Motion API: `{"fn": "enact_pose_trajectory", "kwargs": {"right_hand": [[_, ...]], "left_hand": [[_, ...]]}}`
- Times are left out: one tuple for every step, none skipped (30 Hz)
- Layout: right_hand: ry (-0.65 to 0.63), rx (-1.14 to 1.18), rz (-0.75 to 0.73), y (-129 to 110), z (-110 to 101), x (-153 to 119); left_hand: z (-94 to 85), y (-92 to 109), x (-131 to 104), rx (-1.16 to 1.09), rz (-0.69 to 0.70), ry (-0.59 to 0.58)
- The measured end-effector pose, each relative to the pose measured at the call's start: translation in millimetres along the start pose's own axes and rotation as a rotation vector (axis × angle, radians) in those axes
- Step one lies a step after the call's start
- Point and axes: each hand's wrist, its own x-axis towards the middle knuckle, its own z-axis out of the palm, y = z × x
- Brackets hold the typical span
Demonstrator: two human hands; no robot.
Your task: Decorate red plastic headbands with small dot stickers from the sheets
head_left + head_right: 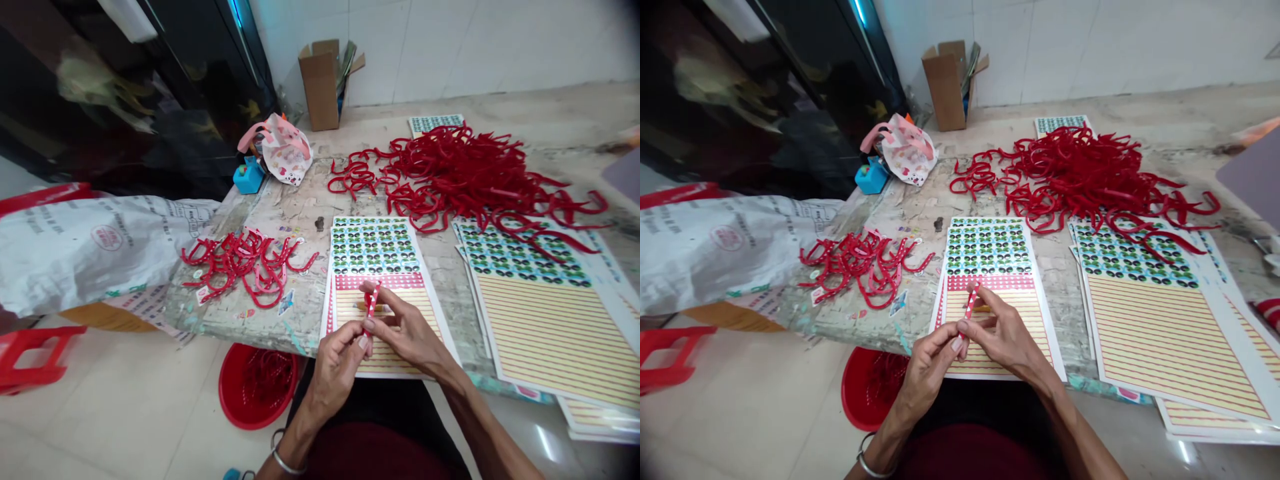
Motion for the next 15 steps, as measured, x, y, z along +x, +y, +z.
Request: {"fn": "enact_pose_trajectory", "kwargs": {"right_hand": [[-0.031, 0.054, 0.023, 0.2, -0.7, -0.2], [-0.052, 0.105, 0.040, 0.5, -1.0, -0.4], [-0.058, 0.147, 0.048, 0.8, -0.9, -0.7], [-0.049, 0.173, 0.047, 1.1, -0.3, -0.9], [-0.026, 0.182, 0.040, 1.2, 0.5, -1.0], [0.005, 0.176, 0.026, 1.1, 1.5, -1.0], [0.036, 0.162, 0.006, 0.7, 2.6, -1.0], [0.061, 0.143, -0.013, 0.2, 3.5, -0.9], [0.075, 0.126, -0.027, -0.4, 4.4, -0.6], [0.082, 0.111, -0.037, -1.1, 5.0, -0.4], [0.087, 0.098, -0.043, -1.8, 5.6, -0.3], [0.092, 0.086, -0.050, -2.4, 6.0, -0.2], [0.098, 0.076, -0.056, -2.8, 6.5, -0.3], [0.105, 0.067, -0.061, -3.0, 6.9, -0.5], [0.112, 0.059, -0.067, -3.0, 7.3, -0.9]], "left_hand": [[-0.2, -0.6, -0.5, 0.007, 0.013, -0.011], [-0.3, -1.1, -0.6, 0.008, 0.025, -0.021], [-0.4, -1.5, -0.3, 0.002, 0.031, -0.028], [-0.3, -1.8, 0.3, -0.010, 0.033, -0.033], [-0.1, -1.9, 1.0, -0.026, 0.030, -0.034], [0.2, -1.9, 1.9, -0.043, 0.023, -0.033], [0.7, -1.7, 2.7, -0.062, 0.015, -0.030], [1.4, -1.6, 3.5, -0.080, 0.005, -0.025], [2.1, -1.5, 4.0, -0.097, -0.006, -0.020], [3.0, -1.6, 4.4, -0.115, -0.017, -0.013], [3.7, -1.9, 4.6, -0.133, -0.030, -0.006], [4.4, -2.5, 4.5, -0.151, -0.044, 0.004], [4.9, -3.3, 4.4, -0.165, -0.058, 0.014], [5.1, -4.3, 4.2, -0.177, -0.073, 0.024], [5.1, -5.2, 3.9, -0.186, -0.086, 0.033]]}}
